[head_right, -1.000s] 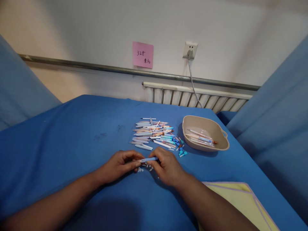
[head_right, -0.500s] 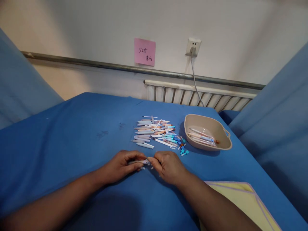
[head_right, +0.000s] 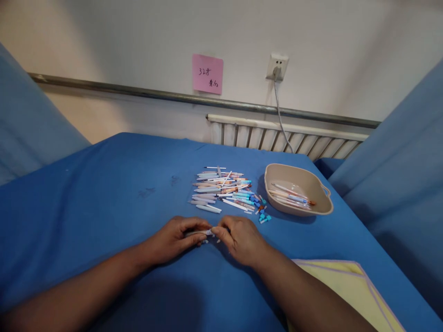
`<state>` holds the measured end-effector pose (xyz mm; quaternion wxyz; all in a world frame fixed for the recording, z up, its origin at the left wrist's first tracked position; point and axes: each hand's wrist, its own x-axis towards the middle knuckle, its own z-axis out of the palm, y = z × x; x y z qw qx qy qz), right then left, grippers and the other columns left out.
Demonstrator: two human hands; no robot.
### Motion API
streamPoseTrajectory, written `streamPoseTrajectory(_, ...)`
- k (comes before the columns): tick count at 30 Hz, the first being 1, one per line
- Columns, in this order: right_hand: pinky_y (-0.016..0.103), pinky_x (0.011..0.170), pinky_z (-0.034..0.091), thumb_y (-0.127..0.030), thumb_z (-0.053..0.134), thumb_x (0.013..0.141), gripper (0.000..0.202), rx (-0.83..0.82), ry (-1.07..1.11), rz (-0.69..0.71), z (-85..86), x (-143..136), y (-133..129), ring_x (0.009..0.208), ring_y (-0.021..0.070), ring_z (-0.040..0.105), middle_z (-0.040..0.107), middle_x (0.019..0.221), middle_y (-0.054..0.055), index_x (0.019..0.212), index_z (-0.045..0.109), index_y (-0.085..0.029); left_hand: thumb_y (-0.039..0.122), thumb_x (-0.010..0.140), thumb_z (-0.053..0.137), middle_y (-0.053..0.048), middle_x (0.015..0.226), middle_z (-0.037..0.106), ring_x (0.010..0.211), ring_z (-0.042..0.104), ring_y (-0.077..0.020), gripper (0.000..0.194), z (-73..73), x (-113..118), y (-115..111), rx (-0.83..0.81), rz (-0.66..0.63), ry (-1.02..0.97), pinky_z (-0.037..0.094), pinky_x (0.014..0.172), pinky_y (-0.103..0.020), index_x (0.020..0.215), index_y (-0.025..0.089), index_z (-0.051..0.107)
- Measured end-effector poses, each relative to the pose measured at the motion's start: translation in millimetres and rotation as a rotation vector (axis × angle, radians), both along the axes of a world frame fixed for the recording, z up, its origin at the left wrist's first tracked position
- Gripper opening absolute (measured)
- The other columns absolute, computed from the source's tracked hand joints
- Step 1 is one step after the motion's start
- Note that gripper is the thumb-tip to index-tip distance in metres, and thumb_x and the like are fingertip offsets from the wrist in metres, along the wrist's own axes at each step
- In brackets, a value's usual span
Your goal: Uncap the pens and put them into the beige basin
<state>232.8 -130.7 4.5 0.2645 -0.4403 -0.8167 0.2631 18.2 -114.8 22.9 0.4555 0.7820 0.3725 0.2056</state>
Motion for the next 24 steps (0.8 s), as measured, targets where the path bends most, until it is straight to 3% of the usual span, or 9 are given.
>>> streamPoseTrajectory(3,0.024,0.061,0.04,-0.035,0.057,0.085,0.023,0.004,0.096,-0.005,1.8,-0.3,-2.1,0.067,0.0135,0.056,0.062,0.083,0.002,0.102,0.052,-0.02,0.033,0.087,0.051,-0.001,0.082,0.066,0.072,0.058,-0.0129,0.024,0.5,-0.3,1.4,-0.035,0.011,-0.026,0.045,0.068,-0.021,0.102,0.019,0.064)
streamPoseTrajectory(6,0.024,0.064,0.04,-0.029,0.053,0.088,0.01,0.07,0.115,0.026,0.7,-0.4,-1.2,0.071,0.0135,0.056,0.062,0.08,0.002,0.091,0.056,-0.02,0.034,0.087,0.052,-0.001,0.08,0.065,0.069,0.058,-0.0125,0.025,-1.2,-1.1,1.8,-0.064,0.017,-0.035,0.046,0.068,-0.022,0.103,0.018,0.064)
streamPoseTrajectory(9,0.024,0.06,0.038,-0.035,0.052,0.089,0.022,0.086,0.067,-0.001,-1.0,-0.5,1.1,0.064,0.0133,0.055,0.061,0.069,0.001,0.077,0.059,-0.019,0.037,0.087,0.053,-0.001,0.079,0.065,0.067,0.058,-0.0123,0.028,-2.5,-1.3,1.0,-0.066,0.005,-0.037,0.046,0.066,-0.022,0.104,0.018,0.063)
streamPoseTrajectory(11,0.024,0.056,0.037,-0.041,0.055,0.087,0.027,0.025,0.098,-0.031,-1.1,-1.7,1.3,0.058,0.0123,0.053,0.06,0.064,0.0,0.072,0.06,-0.019,0.038,0.087,0.052,-0.001,0.077,0.064,0.068,0.058,-0.0123,0.028,-2.0,-1.1,0.8,-0.069,-0.009,-0.041,0.046,0.066,-0.022,0.102,0.018,0.063)
streamPoseTrajectory(13,0.023,0.054,0.038,-0.042,0.061,0.082,0.023,-0.087,0.25,-0.043,-0.3,-4.0,0.3,0.057,0.0113,0.053,0.06,0.065,-0.001,0.084,0.061,-0.02,0.038,0.088,0.05,0.0,0.075,0.064,0.068,0.058,-0.0122,0.027,-0.9,-0.9,1.3,-0.085,-0.016,-0.046,0.046,0.067,-0.022,0.1,0.018,0.064)
streamPoseTrajectory(16,0.022,0.054,0.043,-0.038,0.065,0.078,0.033,-0.23,0.526,-0.02,1.3,-8.6,-1.6,0.058,0.0107,0.055,0.061,0.071,-0.002,0.103,0.055,-0.02,0.038,0.089,0.049,0.0,0.073,0.062,0.066,0.057,-0.0121,0.027,0.4,-0.9,3.0,-0.15,0.005,-0.07,0.045,0.064,-0.022,0.1,0.017,0.063)
streamPoseTrajectory(20,0.023,0.055,0.047,-0.037,0.059,0.083,0.021,-0.279,0.645,0.044,3.0,-12.1,-1.6,0.058,0.0108,0.057,0.065,0.073,0.001,0.091,0.06,-0.018,0.04,0.09,0.047,-0.003,0.08,0.063,0.068,0.057,-0.0131,0.029,0.8,-0.7,4.4,-0.245,-0.014,-0.095,0.046,0.062,-0.023,0.098,0.015,0.062)
streamPoseTrajectory(24,0.02,0.049,0.041,-0.038,0.062,0.081,0.022,-0.188,0.531,-0.029,3.1,-10.7,-0.3,0.051,0.0091,0.053,0.064,0.065,0.0,0.08,0.063,-0.017,0.039,0.09,0.049,-0.003,0.08,0.063,0.068,0.057,-0.0125,0.028,1.8,1.3,2.6,-0.264,-0.043,-0.091,0.047,0.065,-0.024,0.095,0.015,0.062)
